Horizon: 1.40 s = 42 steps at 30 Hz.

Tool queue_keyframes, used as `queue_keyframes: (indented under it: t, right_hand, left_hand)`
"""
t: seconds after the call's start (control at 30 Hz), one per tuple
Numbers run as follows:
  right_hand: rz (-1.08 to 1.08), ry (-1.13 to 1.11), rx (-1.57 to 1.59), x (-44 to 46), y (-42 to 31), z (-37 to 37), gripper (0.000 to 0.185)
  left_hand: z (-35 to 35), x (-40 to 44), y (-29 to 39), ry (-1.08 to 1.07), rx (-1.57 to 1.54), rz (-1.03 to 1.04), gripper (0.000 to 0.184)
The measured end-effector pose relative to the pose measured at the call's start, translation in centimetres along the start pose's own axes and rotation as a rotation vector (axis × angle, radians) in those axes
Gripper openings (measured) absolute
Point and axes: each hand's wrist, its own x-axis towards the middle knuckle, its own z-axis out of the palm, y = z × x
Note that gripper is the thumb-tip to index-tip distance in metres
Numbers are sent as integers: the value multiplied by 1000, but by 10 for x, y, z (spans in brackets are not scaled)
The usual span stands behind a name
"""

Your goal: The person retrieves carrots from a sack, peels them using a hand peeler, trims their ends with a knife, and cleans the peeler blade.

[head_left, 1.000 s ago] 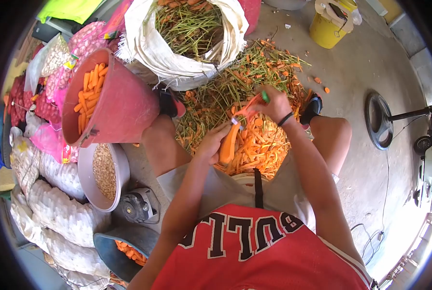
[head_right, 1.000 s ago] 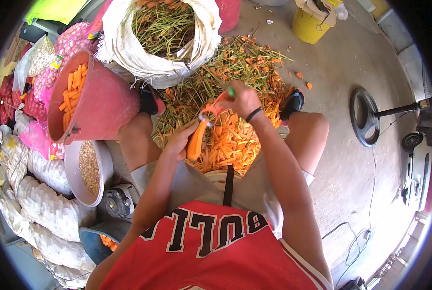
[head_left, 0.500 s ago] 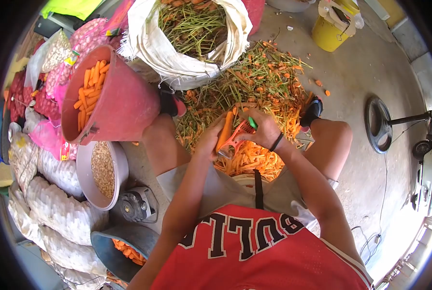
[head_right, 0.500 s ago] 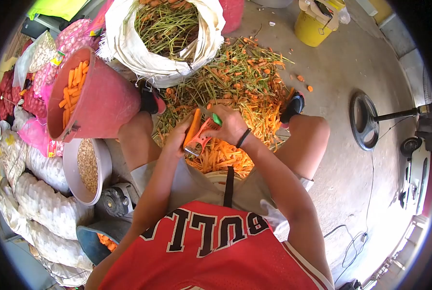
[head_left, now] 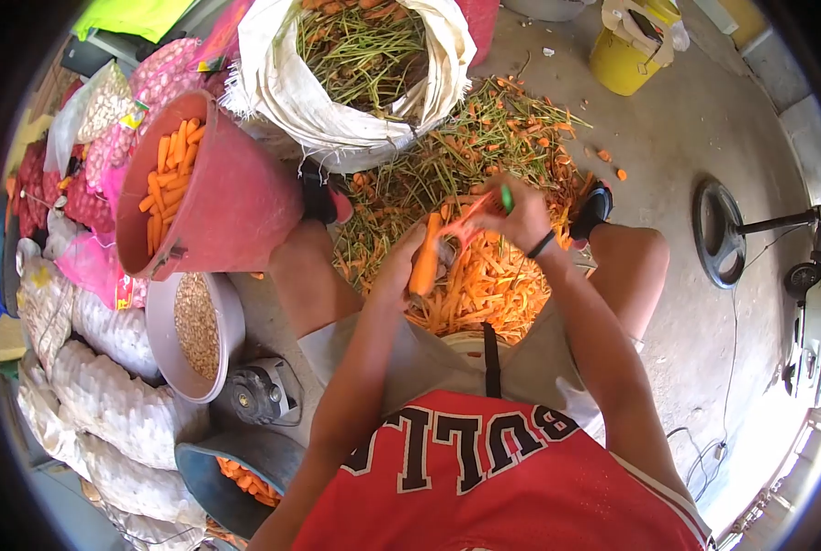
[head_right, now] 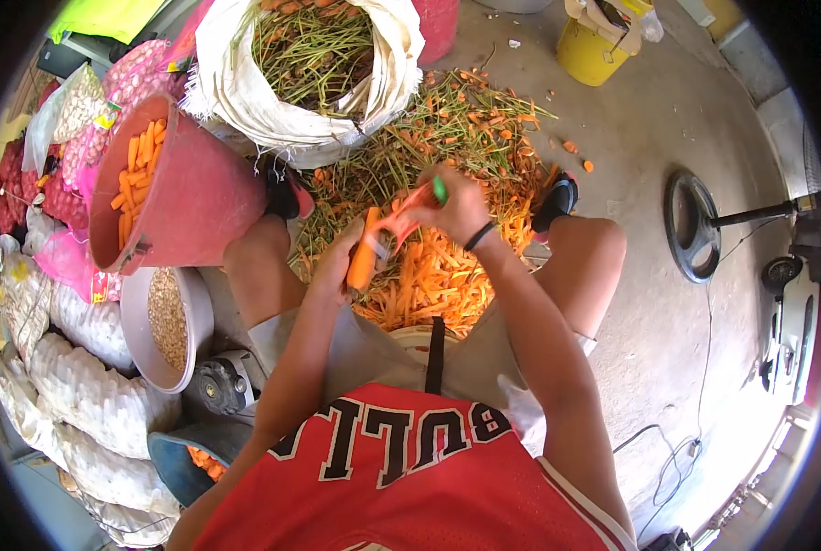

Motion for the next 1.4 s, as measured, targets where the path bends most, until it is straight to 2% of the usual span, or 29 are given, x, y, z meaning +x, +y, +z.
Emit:
queue_keyframes:
  t: [0.07, 0.1, 0.2, 0.23, 0.27, 0.33, 0.43, 0.47, 0.53, 0.57, 0.63, 0.8, 0.83, 0.93, 0.97, 1.0, 1.1, 1.2, 1.23, 1.33, 1.37, 1.4]
  right_hand:
    - [-303, -29, 16, -17, -9, 25, 61]
    - [-343, -87, -104, -22, -24, 24, 59]
    - [-358, -20, -118, -9, -12, 14, 58]
    - [-322, 16, -127, 0, -1, 7, 59]
    - [-190, 76, -138, 7, 10, -1, 58]
    - [-147, 172, -154, 20, 19, -16, 57]
    - [62, 160, -71, 12, 12, -12, 58]
    - [33, 96, 38, 4, 5, -3, 58]
    - [-267, 33, 12, -16, -11, 20, 56]
    - [-308, 13, -20, -16, -12, 22, 56]
    - [-381, -20, -75, -19, -13, 26, 57]
    - [-97, 144, -198, 18, 16, -18, 62]
    - [-67, 136, -153, 18, 14, -19, 62]
    - [24, 109, -18, 7, -1, -11, 61]
    - [-28, 43, -26, -1, -9, -2, 61]
    - [-198, 40, -3, -13, -19, 12, 58]
    - [-382, -55, -100, -23, -29, 24, 52]
    - [-313, 10, -81, 0, -13, 4, 53]
    - [-194, 89, -93, 9, -2, -3, 54]
    - [-85, 226, -158, 22, 12, -19, 56]
    - [-86, 179, -57, 16, 11, -14, 56]
    - [-85, 124, 45, 1, -5, -1, 56]
  left_hand:
    - [3, 1, 0, 47, 7, 3, 42]
    - [4, 6, -3, 7, -47, 8, 42]
    - [-2, 3, -9, -40, 24, 13, 43]
    - [1, -8, -5, -37, 86, -31, 45]
    - [5, -9, -3, -22, 113, -39, 45]
    - [11, -10, 0, 9, 164, -49, 45]
    - [4, -6, -2, -24, 27, -6, 46]
    - [-2, 0, -4, -34, 11, 10, 46]
    - [-8, 7, -3, -46, -23, 39, 46]
    - [-1, 7, -6, 61, 24, 65, 46]
    - [1, 4, -9, 33, 26, 79, 45]
    - [4, -12, 0, -151, 95, -54, 45]
    - [13, -18, 5, -55, 169, -85, 43]
    - [4, 0, -5, -69, 13, 70, 40]
    - [-4, -1, -4, -54, -3, 13, 37]
    - [-3, 0, -5, -16, -15, 19, 38]
    - [1, -3, -2, 56, 22, 18, 41]
    - [11, -18, 6, 12, 172, -3, 48]
    - [4, -13, 4, -102, 196, -3, 48]
    - [4, -14, 0, -22, 194, -28, 47]
    - [7, -8, -1, 28, 88, 64, 45]
    - [7, -6, 1, 37, 76, 45, 45]
